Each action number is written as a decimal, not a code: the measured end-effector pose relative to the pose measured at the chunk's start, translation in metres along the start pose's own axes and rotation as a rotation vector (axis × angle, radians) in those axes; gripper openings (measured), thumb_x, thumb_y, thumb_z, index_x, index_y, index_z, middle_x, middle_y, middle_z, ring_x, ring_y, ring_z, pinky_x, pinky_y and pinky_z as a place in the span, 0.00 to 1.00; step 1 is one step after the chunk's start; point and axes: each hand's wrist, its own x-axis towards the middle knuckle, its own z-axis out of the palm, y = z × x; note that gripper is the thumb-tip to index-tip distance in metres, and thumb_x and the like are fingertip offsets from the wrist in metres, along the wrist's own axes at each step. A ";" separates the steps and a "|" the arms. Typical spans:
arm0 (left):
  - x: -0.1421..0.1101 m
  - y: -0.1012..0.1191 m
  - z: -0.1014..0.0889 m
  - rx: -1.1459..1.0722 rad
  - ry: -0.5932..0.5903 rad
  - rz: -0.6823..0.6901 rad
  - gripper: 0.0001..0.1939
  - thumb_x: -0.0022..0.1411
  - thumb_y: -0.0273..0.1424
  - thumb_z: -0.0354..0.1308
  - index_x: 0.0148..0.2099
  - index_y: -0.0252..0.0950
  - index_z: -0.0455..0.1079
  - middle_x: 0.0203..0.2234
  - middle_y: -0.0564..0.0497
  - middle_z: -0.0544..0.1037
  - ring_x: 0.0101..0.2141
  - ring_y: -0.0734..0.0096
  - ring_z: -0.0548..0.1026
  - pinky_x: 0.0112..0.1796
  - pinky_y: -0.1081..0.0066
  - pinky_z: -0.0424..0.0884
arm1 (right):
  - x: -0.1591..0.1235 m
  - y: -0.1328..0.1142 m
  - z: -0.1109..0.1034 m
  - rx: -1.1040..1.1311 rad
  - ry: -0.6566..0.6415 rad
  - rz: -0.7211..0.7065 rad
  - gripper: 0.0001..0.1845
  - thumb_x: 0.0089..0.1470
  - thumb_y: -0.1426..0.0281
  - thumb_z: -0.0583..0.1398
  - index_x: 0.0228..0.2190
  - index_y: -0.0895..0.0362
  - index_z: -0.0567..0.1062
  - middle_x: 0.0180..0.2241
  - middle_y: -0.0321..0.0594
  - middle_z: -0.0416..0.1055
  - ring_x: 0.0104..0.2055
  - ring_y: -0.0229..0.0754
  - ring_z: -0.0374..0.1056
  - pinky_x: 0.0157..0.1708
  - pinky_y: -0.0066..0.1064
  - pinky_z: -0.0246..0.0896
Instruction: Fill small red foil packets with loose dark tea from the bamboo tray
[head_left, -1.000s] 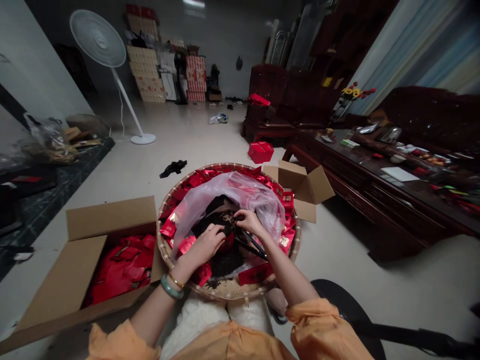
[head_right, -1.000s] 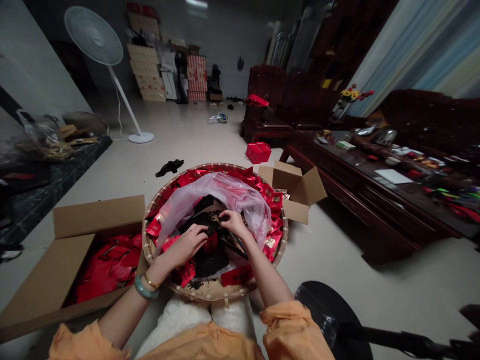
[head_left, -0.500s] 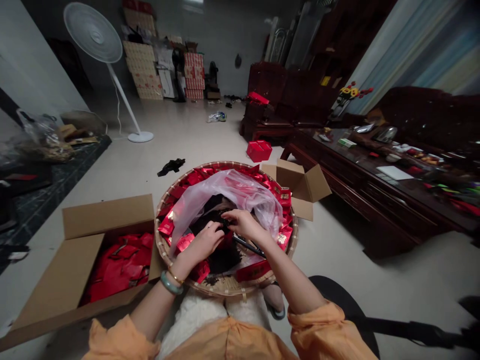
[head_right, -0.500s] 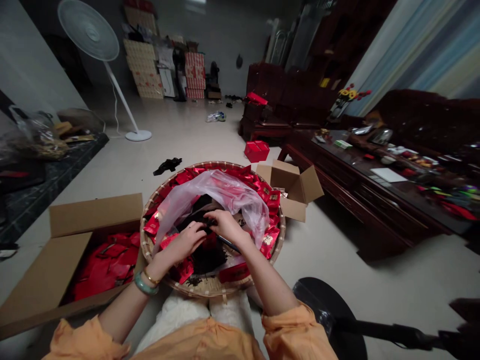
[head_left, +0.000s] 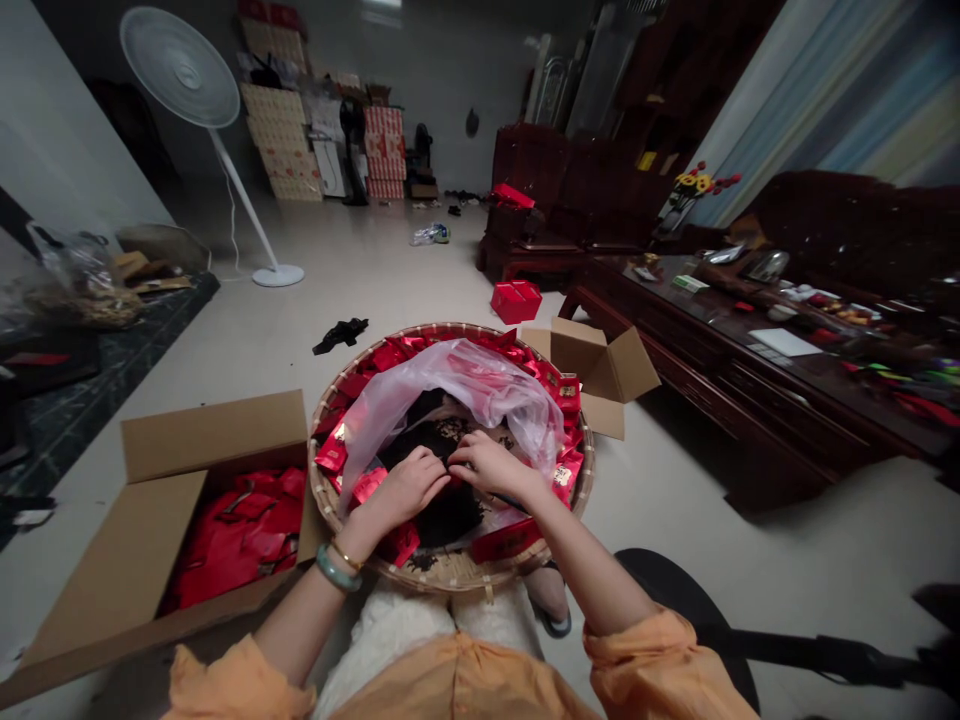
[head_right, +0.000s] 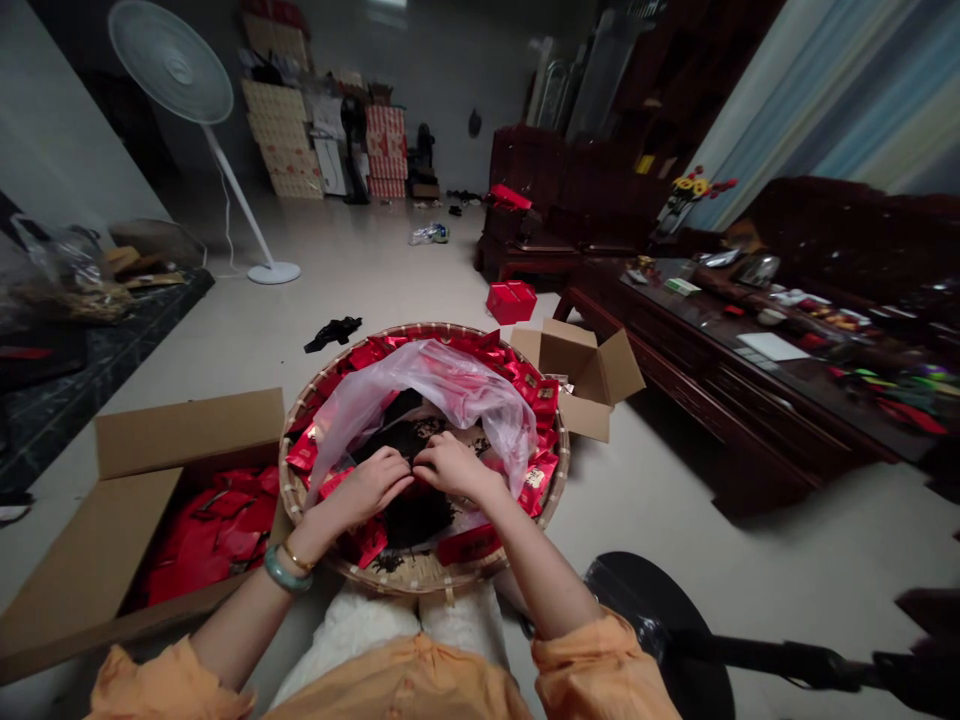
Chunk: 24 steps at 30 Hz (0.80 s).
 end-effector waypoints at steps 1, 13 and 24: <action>0.000 0.001 0.000 -0.003 -0.001 -0.005 0.13 0.66 0.31 0.45 0.37 0.35 0.70 0.31 0.48 0.74 0.38 0.65 0.67 0.40 0.64 0.69 | -0.002 -0.001 0.001 -0.024 -0.025 0.019 0.12 0.56 0.65 0.56 0.37 0.56 0.77 0.35 0.43 0.69 0.41 0.43 0.63 0.41 0.32 0.57; 0.009 -0.011 0.002 -0.234 0.352 -0.362 0.10 0.61 0.34 0.52 0.33 0.35 0.71 0.31 0.47 0.76 0.36 0.66 0.73 0.41 0.63 0.70 | -0.017 0.006 0.015 0.025 0.003 -0.038 0.11 0.58 0.65 0.55 0.37 0.56 0.75 0.36 0.40 0.69 0.37 0.38 0.66 0.37 0.27 0.58; -0.012 -0.012 0.017 -0.335 0.103 -0.183 0.16 0.60 0.30 0.53 0.51 0.39 0.64 0.43 0.48 0.74 0.43 0.68 0.73 0.44 0.66 0.70 | -0.018 -0.007 0.025 -0.130 -0.062 0.060 0.14 0.57 0.66 0.56 0.43 0.55 0.72 0.36 0.43 0.69 0.38 0.42 0.67 0.35 0.29 0.60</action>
